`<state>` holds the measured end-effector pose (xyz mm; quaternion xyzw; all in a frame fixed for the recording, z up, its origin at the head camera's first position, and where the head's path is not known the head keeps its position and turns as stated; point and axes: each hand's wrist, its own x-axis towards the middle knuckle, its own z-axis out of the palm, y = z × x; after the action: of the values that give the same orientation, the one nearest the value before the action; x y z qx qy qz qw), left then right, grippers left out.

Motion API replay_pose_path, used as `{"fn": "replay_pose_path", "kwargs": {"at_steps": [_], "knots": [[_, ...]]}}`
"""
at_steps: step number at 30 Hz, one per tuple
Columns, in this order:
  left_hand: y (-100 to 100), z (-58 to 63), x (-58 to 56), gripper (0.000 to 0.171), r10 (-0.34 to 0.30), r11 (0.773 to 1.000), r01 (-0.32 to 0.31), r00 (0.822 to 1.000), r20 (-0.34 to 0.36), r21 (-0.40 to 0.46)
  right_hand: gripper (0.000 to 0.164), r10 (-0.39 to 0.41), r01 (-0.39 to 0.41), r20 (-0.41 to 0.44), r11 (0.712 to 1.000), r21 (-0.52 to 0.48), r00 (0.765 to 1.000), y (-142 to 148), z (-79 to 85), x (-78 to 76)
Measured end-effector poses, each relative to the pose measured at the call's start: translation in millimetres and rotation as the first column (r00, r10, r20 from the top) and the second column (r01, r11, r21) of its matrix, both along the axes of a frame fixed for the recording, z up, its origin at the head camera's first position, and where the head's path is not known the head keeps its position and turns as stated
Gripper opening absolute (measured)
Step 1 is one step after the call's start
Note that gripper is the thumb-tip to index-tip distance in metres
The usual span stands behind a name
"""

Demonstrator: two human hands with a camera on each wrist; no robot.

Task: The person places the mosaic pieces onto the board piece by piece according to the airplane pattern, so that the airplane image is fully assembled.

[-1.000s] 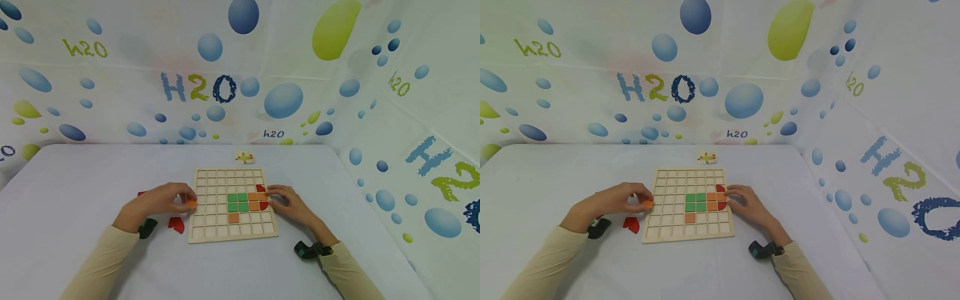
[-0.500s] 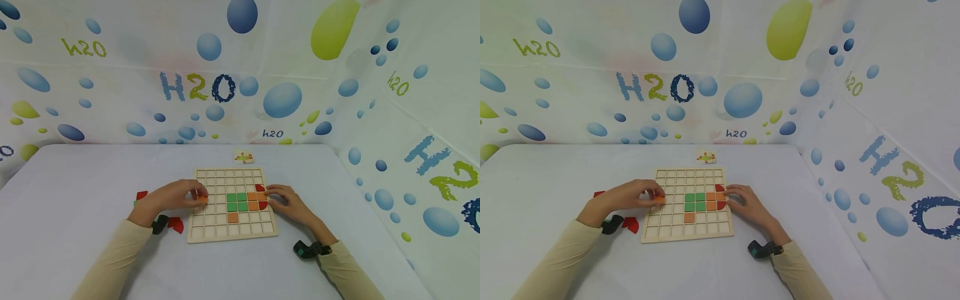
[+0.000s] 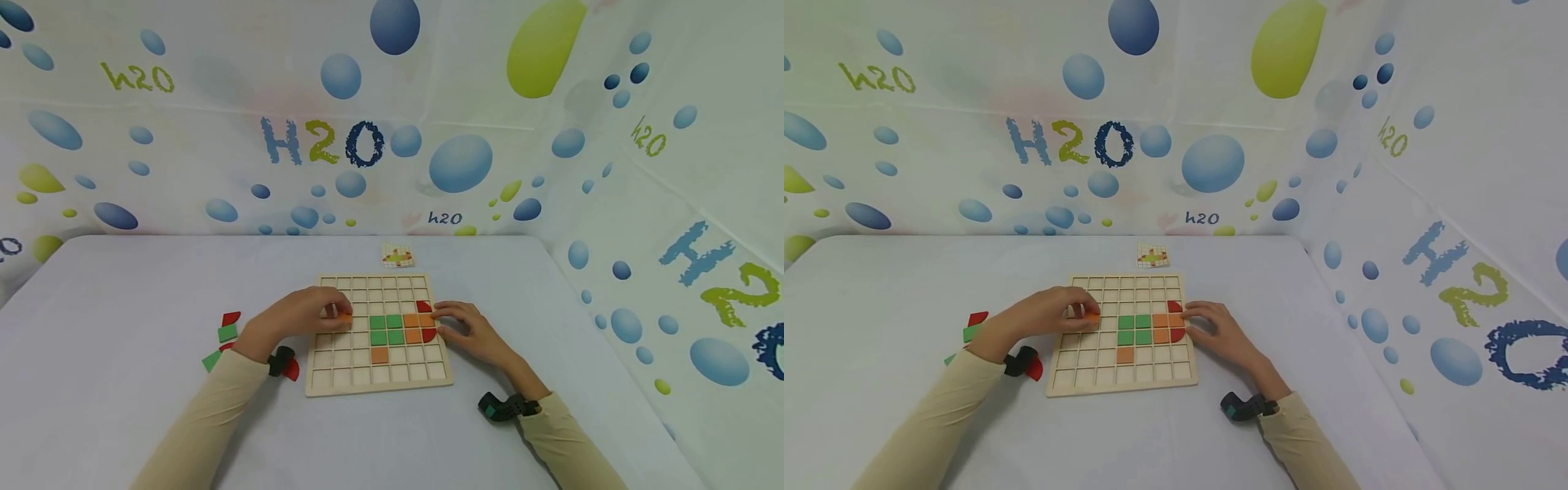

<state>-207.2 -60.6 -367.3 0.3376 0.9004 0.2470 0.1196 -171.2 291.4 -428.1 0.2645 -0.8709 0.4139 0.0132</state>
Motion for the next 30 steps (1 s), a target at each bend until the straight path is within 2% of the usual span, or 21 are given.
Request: {"fn": "replay_pose_path", "kwargs": {"at_steps": [5, 15, 21, 30], "knots": [[9, -0.8, -4.3, 0.021, 0.013, 1.0, -0.013, 1.0, 0.007, -0.005, 0.03, -0.002, 0.002, -0.009, 1.0, 0.0, 1.0, 1, -1.5, -1.0], [29, -0.2, -8.9, 0.018, 0.056, 0.997, -0.06, 0.993, -0.1, -0.04, 0.03, -0.008, 0.008, 0.006, 1.0, -0.003, 1.0, 0, 1.0, 0.3], [37, -0.4, -11.0, 0.017, 0.071, 0.997, -0.075, 0.992, -0.103, -0.036, 0.03, -0.016, 0.016, 0.024, 1.0, 0.001, 1.0, 0, 0.9, 0.2], [44, -4.9, -14.2, 0.02, 0.071, 0.994, -0.081, 0.989, -0.128, -0.074, 0.029, -0.017, 0.018, 0.019, 1.0, -0.01, 1.0, -3, 4.8, 2.7]]}}
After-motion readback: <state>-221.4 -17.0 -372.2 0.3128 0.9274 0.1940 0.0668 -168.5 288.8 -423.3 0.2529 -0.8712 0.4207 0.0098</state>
